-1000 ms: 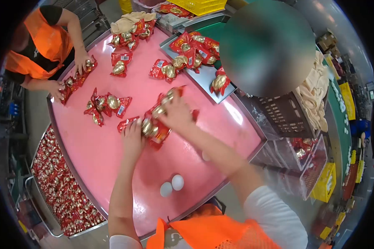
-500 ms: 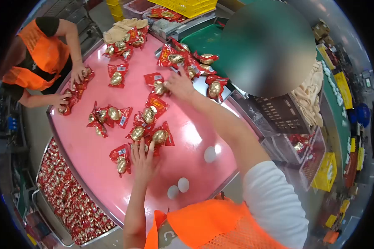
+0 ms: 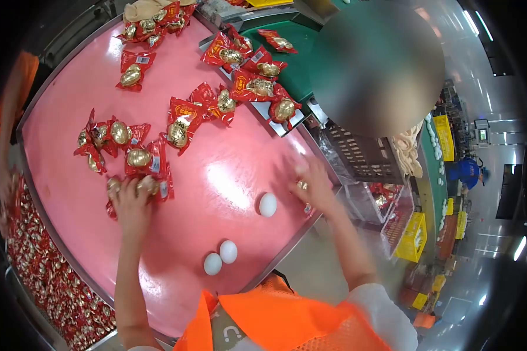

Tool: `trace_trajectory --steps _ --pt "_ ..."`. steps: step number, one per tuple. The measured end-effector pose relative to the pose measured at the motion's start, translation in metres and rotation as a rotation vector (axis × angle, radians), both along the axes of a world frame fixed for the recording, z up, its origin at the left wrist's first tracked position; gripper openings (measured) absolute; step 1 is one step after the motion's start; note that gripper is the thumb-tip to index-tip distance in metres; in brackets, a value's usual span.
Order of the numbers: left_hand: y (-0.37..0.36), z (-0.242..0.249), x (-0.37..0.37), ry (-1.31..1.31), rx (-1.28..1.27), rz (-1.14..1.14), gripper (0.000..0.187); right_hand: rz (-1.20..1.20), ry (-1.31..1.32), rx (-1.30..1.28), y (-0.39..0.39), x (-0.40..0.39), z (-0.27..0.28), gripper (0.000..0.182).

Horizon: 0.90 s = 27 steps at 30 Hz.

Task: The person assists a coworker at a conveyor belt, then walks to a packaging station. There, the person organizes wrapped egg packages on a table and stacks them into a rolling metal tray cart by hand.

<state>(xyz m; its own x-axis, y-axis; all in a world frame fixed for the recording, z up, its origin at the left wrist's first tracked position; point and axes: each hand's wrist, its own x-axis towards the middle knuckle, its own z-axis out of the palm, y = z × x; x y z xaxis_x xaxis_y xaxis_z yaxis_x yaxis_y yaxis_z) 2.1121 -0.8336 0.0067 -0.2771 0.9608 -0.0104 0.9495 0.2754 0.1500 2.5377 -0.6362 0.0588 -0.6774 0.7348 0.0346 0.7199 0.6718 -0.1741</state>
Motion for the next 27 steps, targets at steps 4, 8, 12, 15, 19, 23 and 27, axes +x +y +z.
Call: trace_trajectory --steps 4,8,12,15,19,23,27 --pt "-0.041 0.012 -0.018 0.057 -0.003 0.064 0.061 -0.125 0.125 0.235 0.116 -0.096 0.004 0.060" --pt "-0.073 0.032 -0.012 0.017 0.060 0.083 0.076 -0.307 -0.073 0.169 0.142 -0.195 -0.031 0.054" --pt "-0.093 0.021 0.007 -0.037 0.094 0.231 0.082 -0.132 0.109 -0.030 0.062 -0.274 -0.066 0.053" --pt "-0.105 -0.010 0.012 -0.072 0.130 0.333 0.082 0.082 0.174 -0.272 0.051 -0.290 -0.027 0.053" --pt "-0.112 0.001 0.030 -0.057 0.182 0.423 0.083 -0.037 0.412 0.164 0.152 -0.270 -0.016 0.037" --pt "-0.129 -0.004 0.028 -0.140 0.256 0.555 0.082 -0.303 -0.025 0.074 0.242 -0.272 -0.021 0.066" --pt "-0.138 -0.012 0.020 -0.242 0.214 0.554 0.070 -0.100 0.034 0.079 0.196 -0.335 -0.046 0.071"
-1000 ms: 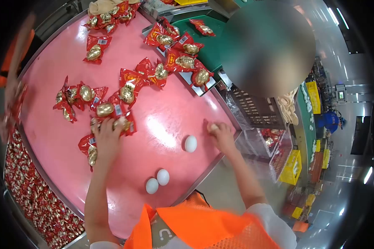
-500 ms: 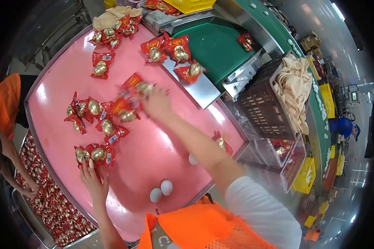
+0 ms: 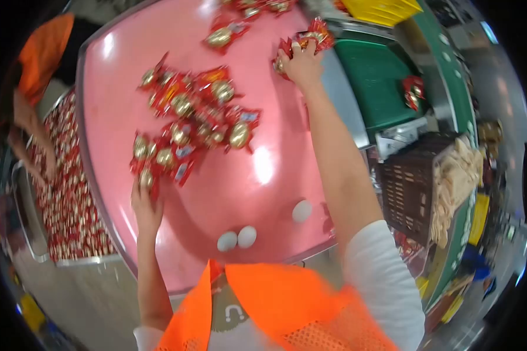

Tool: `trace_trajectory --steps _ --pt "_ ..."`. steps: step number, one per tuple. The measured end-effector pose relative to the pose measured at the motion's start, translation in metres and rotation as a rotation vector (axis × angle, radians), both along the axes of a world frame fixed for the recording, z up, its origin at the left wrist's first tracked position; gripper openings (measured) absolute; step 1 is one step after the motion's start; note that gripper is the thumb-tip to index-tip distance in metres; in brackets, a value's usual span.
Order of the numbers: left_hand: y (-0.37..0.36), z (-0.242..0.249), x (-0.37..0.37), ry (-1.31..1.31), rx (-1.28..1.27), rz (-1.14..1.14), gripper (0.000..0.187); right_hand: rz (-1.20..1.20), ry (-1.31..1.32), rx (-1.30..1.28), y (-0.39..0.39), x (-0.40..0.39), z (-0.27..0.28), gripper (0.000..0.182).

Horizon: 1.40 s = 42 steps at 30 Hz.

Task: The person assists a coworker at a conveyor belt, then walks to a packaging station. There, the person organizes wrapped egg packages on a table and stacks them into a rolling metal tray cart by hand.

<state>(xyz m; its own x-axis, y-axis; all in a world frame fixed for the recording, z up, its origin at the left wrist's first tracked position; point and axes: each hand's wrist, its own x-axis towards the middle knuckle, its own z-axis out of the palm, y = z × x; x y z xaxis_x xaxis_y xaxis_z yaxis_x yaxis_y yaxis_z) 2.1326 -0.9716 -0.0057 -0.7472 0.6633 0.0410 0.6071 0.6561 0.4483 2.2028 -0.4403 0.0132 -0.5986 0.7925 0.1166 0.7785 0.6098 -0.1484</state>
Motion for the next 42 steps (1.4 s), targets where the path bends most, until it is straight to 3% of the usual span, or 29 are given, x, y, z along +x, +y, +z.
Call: trace_trajectory --steps 1,4,5,7,10,12,14,15,17,18,19,20,21,23,25,26,27,30,31,32,34,35,36,39,42 --pt "0.007 0.003 -0.001 -0.021 0.023 0.034 0.066 0.046 -0.004 -0.034 -0.021 -0.017 -0.011 0.071" --pt "0.002 0.002 -0.010 0.094 -0.074 0.031 0.061 0.136 0.132 -0.491 -0.092 -0.048 -0.025 0.072" --pt "0.000 0.005 -0.013 0.043 -0.051 0.040 0.060 0.146 0.126 -0.515 -0.110 -0.049 -0.022 0.072" --pt "-0.014 0.009 -0.010 -0.034 -0.046 0.053 0.060 0.337 0.524 -0.266 -0.137 -0.038 -0.016 0.067" --pt "-0.036 0.034 0.006 -0.206 -0.035 0.076 0.064 0.481 0.347 -0.198 -0.171 0.038 0.036 0.055" --pt "-0.053 0.029 0.012 -0.184 0.016 0.071 0.065 0.527 0.225 -0.191 -0.181 0.066 0.024 0.051" --pt "-0.063 0.023 0.015 -0.123 0.092 0.032 0.066 0.782 -0.024 -0.033 -0.193 0.083 -0.005 0.045" --pt "-0.060 0.025 0.016 -0.124 0.095 0.037 0.066 0.787 -0.026 -0.031 -0.199 0.081 -0.005 0.045" --pt "-0.056 0.023 0.016 -0.234 0.110 0.111 0.061 0.519 0.023 -0.153 -0.213 0.084 -0.009 0.053" --pt "-0.057 0.015 0.013 -0.275 0.082 0.180 0.053 0.510 0.006 -0.161 -0.220 0.087 -0.010 0.053" --pt "-0.059 0.006 0.009 -0.300 0.075 0.170 0.053 0.410 0.001 -0.351 -0.225 0.090 -0.010 0.055" --pt "-0.061 -0.003 0.003 -0.187 0.079 0.153 0.049 0.296 -0.009 -0.531 -0.229 0.097 -0.010 0.057" --pt "-0.061 -0.007 0.005 -0.085 0.092 0.129 0.045 0.262 -0.042 -0.527 -0.236 0.107 -0.011 0.057" --pt "-0.066 -0.004 0.005 0.014 0.113 0.031 0.043 0.146 0.532 -0.765 -0.247 0.134 -0.010 0.054" --pt "-0.066 0.010 0.023 0.004 0.107 0.030 0.045 0.080 0.404 -0.588 -0.251 0.177 0.012 0.051" --pt "-0.070 0.016 0.029 0.044 0.082 0.050 0.047 0.157 0.221 -0.345 -0.246 0.207 0.011 0.048" --pt "-0.073 0.016 0.041 -0.121 0.094 -0.020 0.051 0.239 0.039 -0.107 -0.243 0.231 0.010 0.046" --pt "-0.060 0.020 0.093 -0.413 0.155 -0.356 0.062 0.280 -0.014 -0.128 -0.259 0.269 -0.003 0.041" --pt "-0.045 0.028 0.109 -0.285 0.149 -0.483 0.065 0.351 -0.018 -0.142 -0.263 0.272 -0.005 0.040" --pt "-0.031 0.033 0.121 -0.155 0.151 -0.609 0.068 0.204 -0.116 -0.326 -0.273 0.269 -0.005 0.039" --pt "-0.009 0.023 0.144 -0.179 0.157 -0.690 0.066 0.191 -0.150 -0.257 -0.295 0.275 -0.009 0.039" --pt "0.000 0.016 0.159 -0.200 0.130 -0.736 0.064 0.158 -0.002 -0.306 -0.316 0.274 -0.002 0.040" --pt "0.009 0.008 0.170 -0.206 0.148 -0.759 0.064 0.293 0.038 -0.231 -0.332 0.275 0.007 0.042" --pt "0.036 -0.017 0.196 -0.199 0.249 -0.810 0.056 0.373 -0.021 -0.293 -0.367 0.292 0.012 0.054" --pt "0.061 -0.027 0.236 -0.275 0.232 -0.809 0.034 0.313 0.084 -0.354 -0.362 0.313 0.009 0.059"
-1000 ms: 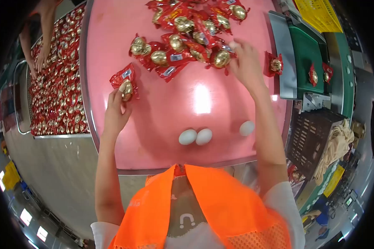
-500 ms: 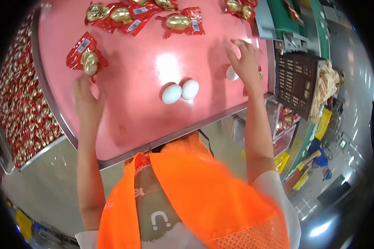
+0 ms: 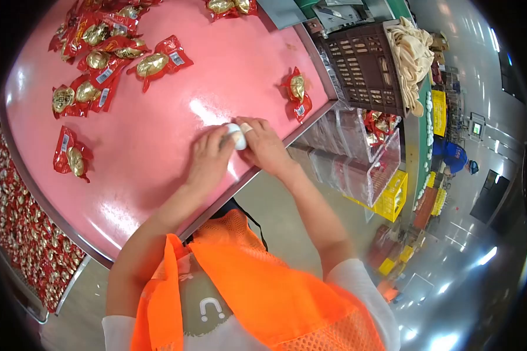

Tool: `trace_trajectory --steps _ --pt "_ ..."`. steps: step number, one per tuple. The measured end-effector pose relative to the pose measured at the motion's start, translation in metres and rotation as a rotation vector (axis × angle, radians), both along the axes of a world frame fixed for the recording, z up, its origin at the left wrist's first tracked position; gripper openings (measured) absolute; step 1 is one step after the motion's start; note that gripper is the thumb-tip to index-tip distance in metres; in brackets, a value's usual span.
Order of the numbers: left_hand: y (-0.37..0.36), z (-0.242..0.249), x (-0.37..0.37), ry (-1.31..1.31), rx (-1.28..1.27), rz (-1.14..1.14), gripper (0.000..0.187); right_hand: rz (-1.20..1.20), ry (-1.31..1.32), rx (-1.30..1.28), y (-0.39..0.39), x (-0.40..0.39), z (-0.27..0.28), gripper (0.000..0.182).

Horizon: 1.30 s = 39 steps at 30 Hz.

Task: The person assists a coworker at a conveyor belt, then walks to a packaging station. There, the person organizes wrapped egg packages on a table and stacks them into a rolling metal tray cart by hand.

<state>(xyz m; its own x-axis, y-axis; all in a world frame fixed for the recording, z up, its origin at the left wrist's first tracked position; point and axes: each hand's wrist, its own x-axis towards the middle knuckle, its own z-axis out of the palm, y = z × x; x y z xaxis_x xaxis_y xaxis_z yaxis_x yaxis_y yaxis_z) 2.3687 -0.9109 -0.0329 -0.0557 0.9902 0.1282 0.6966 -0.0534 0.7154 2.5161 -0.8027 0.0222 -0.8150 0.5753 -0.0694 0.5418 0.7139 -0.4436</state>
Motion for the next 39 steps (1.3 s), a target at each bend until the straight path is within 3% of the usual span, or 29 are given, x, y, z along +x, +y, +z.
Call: trace_trajectory --steps 2,6,8,9,11,13,14,15,16,17,18,20,21,22,25,28,30,33,35,37,38,39 --pt "0.019 0.000 0.024 -0.061 -0.007 0.014 0.035 -0.049 -0.106 -0.028 0.019 0.018 0.008 0.061" --pt "0.042 0.006 0.055 -0.107 0.068 -0.077 0.047 0.081 -0.277 -0.074 0.062 0.057 0.025 0.063" --pt "0.040 0.021 0.052 -0.075 0.084 -0.052 0.052 0.056 -0.071 -0.224 0.097 0.084 0.020 0.057" --pt "0.037 0.032 0.047 -0.113 0.069 -0.041 0.055 -0.146 -0.024 -0.311 0.107 0.078 0.027 0.050" --pt "0.030 0.045 0.024 -0.132 0.043 0.004 0.058 -0.171 -0.134 0.159 0.124 0.057 0.033 0.046" --pt "0.011 0.048 -0.019 0.094 0.121 0.240 0.055 -0.211 -0.224 0.116 0.157 0.073 0.001 0.042" --pt "-0.002 0.044 -0.044 0.082 0.058 0.347 0.057 -0.244 -0.380 0.256 0.160 0.066 0.010 0.041" --pt "-0.020 0.035 -0.075 0.066 0.001 0.457 0.059 -0.277 -0.534 0.405 0.163 0.055 0.025 0.040" --pt "-0.050 0.005 -0.109 -0.010 -0.124 0.565 0.056 -0.261 -0.522 0.409 0.168 0.038 0.028 0.040" --pt "-0.047 0.053 -0.137 0.228 0.163 0.789 0.049 -0.182 -0.293 0.371 0.170 0.017 0.028 0.040" --pt "-0.066 0.051 -0.171 0.242 0.141 0.822 0.048 -0.105 -0.070 0.329 0.168 -0.005 0.029 0.041" --pt "-0.090 0.050 -0.203 0.236 0.137 1.087 0.047 -0.142 0.062 -0.305 0.135 -0.085 0.034 0.044" --pt "-0.094 0.048 -0.214 0.236 0.146 1.095 0.047 0.098 0.018 0.055 0.120 -0.122 0.030 0.048" --pt "-0.099 0.045 -0.222 0.238 0.092 1.059 0.047 0.104 0.063 0.176 0.097 -0.164 0.028 0.051" --pt "-0.106 0.028 -0.233 0.182 -0.123 0.941 0.054 0.138 0.016 0.278 0.067 -0.234 0.012 0.055" --pt "-0.096 0.013 -0.232 0.334 -0.188 0.939 0.064 0.047 -0.123 0.093 0.062 -0.241 -0.010 0.049" --pt "-0.100 0.015 -0.234 0.314 -0.169 0.885 0.066 -0.267 0.378 -1.038 0.058 -0.216 -0.022 0.051" --pt "-0.112 0.018 -0.235 0.265 -0.175 0.790 0.071 -0.337 0.444 -0.923 0.051 -0.171 -0.044 0.049" --pt "-0.119 0.017 -0.239 0.238 -0.211 0.743 0.074 -0.277 0.354 -0.783 0.055 -0.137 -0.053 0.046" --pt "-0.126 0.020 -0.241 0.262 -0.220 0.730 0.076 -0.349 0.306 -0.070 0.057 -0.115 -0.060 0.045" --pt "-0.128 0.022 -0.242 0.151 -0.204 0.728 0.075 -0.347 0.314 -0.090 0.054 -0.113 -0.049 0.045" --pt "-0.132 0.023 -0.244 0.044 -0.191 0.731 0.074 -0.157 0.219 0.067 0.051 -0.117 -0.023 0.048"
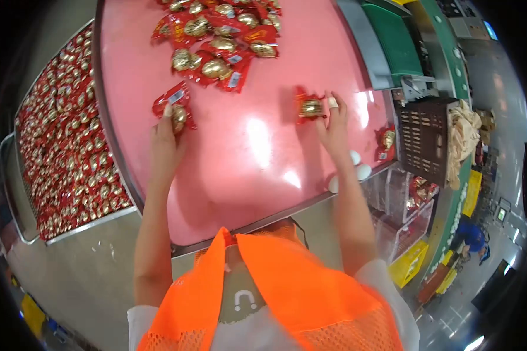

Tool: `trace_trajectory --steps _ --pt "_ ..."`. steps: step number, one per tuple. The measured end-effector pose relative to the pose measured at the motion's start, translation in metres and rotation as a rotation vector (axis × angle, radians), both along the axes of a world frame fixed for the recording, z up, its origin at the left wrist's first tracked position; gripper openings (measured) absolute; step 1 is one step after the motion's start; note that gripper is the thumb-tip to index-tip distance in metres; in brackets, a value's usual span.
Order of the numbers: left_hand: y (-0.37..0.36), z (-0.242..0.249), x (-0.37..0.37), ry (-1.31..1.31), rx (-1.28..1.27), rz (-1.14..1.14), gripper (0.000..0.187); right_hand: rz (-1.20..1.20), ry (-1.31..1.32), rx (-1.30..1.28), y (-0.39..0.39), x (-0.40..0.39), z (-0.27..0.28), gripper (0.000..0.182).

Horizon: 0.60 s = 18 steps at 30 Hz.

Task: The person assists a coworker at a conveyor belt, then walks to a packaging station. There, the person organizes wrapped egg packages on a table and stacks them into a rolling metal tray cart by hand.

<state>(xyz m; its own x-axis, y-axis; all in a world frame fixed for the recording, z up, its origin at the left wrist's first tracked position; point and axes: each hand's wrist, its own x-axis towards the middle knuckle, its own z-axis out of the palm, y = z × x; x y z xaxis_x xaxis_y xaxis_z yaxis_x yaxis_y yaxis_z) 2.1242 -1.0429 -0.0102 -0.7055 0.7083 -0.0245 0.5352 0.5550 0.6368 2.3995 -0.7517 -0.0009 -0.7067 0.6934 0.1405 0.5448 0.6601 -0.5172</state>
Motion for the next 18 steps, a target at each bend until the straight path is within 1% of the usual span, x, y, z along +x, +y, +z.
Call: trace_trajectory --steps 1,2,4,5,6,7,8,10,11,12,13,14,15,16,17,18 --pt "-0.004 -0.003 -0.002 0.022 0.048 -0.021 0.074 0.173 -0.106 0.171 -0.001 -0.006 0.017 0.053" --pt "-0.004 -0.006 -0.003 0.038 0.030 -0.007 0.074 0.186 -0.087 0.156 -0.001 -0.013 0.021 0.053" --pt "0.001 -0.009 -0.006 0.202 0.071 -0.075 0.070 0.303 -0.392 0.348 0.004 -0.023 0.021 0.057" --pt "0.003 -0.008 -0.008 0.214 0.066 -0.070 0.070 0.301 -0.305 0.266 0.015 -0.026 0.016 0.050" --pt "0.006 -0.007 -0.010 0.220 0.027 -0.071 0.064 0.302 -0.293 0.268 0.019 -0.029 0.018 0.050" --pt "0.008 -0.004 -0.013 0.227 -0.009 -0.076 0.059 0.262 -0.342 0.213 0.023 -0.030 0.022 0.047" --pt "0.007 -0.003 -0.016 0.239 -0.005 -0.081 0.059 0.219 -0.390 0.158 0.029 -0.029 0.026 0.045" --pt "0.008 -0.002 -0.025 -0.395 0.268 0.035 0.047 0.193 -0.417 0.228 0.052 -0.002 0.021 0.043" --pt "0.007 0.002 -0.027 -0.388 0.282 0.020 0.047 0.077 -0.495 0.212 0.064 0.018 0.022 0.043" --pt "0.000 0.006 -0.023 -0.502 0.352 0.027 0.044 -0.036 -0.572 0.198 0.075 0.035 0.024 0.043" --pt "-0.005 0.010 -0.019 -0.618 0.422 0.038 0.042 -0.040 -0.569 0.216 0.080 0.052 0.028 0.043" --pt "-0.011 0.012 -0.014 -0.617 0.436 0.036 0.042 -0.142 -0.655 0.301 0.080 0.070 0.031 0.043" --pt "-0.017 0.013 -0.008 -0.879 0.512 0.171 0.039 -0.244 -0.741 0.380 0.077 0.073 0.038 0.043" --pt "-0.020 0.014 -0.006 -1.140 0.580 0.312 0.037 -0.241 -0.740 0.387 0.080 0.066 0.038 0.043" --pt "-0.019 0.016 -0.003 -1.139 0.584 0.319 0.037 -0.137 -0.535 0.418 0.073 0.043 0.045 0.043" --pt "-0.018 0.020 0.002 -1.345 0.698 0.406 0.032 -0.031 -0.329 0.438 0.060 0.015 0.051 0.043"
